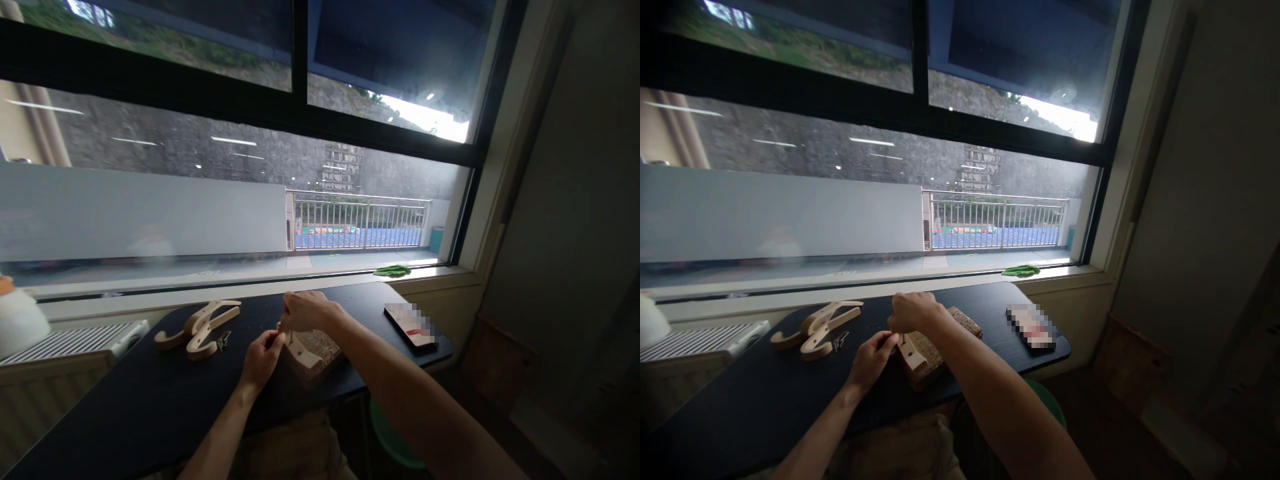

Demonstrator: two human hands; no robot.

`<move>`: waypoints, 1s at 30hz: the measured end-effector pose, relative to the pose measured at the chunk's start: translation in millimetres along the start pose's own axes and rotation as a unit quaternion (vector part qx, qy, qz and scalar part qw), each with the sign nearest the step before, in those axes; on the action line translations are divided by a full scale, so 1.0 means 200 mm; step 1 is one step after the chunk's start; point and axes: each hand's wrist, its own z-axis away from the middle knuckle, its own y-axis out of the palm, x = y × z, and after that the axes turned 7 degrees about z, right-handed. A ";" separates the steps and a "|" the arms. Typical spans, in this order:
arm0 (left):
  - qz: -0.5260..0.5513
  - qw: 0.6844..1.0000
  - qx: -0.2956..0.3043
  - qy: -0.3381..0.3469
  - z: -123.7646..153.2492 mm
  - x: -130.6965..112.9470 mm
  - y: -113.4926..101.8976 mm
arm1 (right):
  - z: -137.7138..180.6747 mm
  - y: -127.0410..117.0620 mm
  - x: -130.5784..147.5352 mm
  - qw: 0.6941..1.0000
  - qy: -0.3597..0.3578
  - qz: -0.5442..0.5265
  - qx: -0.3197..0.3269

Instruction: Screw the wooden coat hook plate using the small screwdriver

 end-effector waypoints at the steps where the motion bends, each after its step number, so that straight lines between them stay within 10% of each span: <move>1: 0.000 1.000 0.001 0.000 0.00 0.00 0.00 | 0.00 0.00 0.00 1.000 0.000 -0.001 0.002; 30: 0.009 1.000 0.000 0.002 -0.01 0.03 0.00 | 0.00 -0.01 -0.03 1.000 0.001 0.018 0.009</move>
